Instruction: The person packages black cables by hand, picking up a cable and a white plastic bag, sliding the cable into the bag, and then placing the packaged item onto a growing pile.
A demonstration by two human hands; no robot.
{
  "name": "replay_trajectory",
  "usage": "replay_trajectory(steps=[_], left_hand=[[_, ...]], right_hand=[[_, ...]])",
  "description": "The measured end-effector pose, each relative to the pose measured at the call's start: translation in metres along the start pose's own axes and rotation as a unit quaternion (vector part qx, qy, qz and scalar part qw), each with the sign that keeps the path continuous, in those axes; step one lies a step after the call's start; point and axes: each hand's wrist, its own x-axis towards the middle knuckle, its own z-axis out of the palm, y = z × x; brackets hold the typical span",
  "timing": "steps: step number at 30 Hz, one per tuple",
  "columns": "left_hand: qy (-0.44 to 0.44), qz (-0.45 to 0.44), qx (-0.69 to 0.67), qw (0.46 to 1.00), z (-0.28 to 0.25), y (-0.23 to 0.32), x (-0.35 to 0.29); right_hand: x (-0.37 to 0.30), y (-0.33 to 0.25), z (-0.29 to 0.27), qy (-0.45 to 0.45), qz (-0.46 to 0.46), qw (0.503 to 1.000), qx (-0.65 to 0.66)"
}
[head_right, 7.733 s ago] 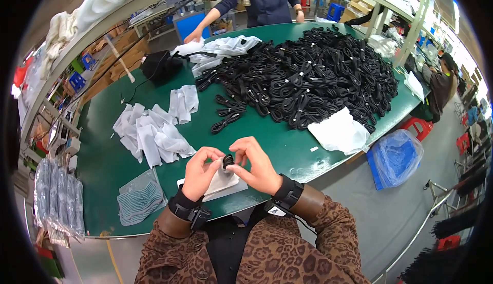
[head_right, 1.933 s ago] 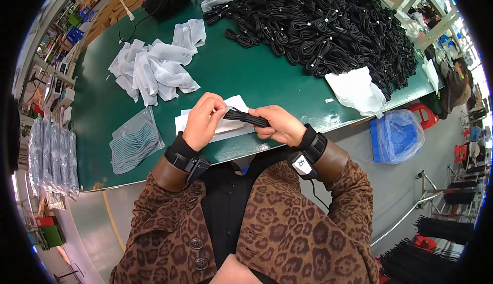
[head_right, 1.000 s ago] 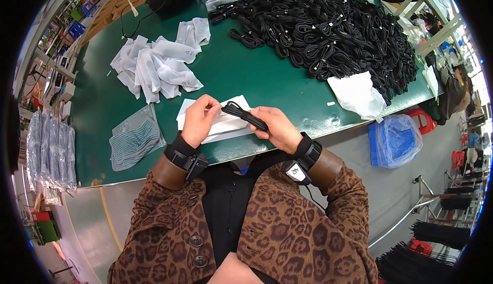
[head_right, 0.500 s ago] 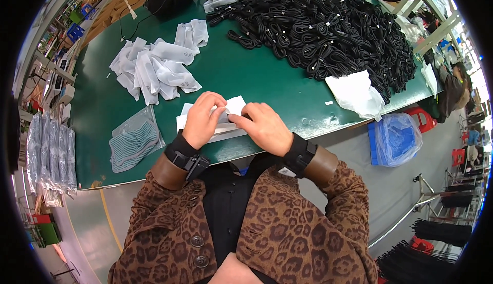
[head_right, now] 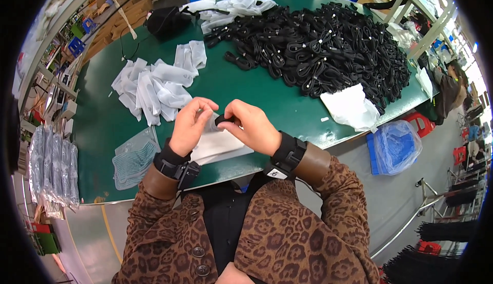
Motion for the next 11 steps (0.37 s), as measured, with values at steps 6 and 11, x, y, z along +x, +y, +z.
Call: replay_trajectory(steps=[6,11], left_hand=[[-0.01,-0.087,-0.127,0.988,-0.01,-0.015,0.0],[-0.047,-0.164,-0.324,0.931,-0.028,-0.05,0.006]], right_hand=[[0.024,-0.001,0.011,-0.056,-0.071,0.994,0.055],[0.04,0.013,0.014,-0.08,-0.162,0.983,-0.024]])
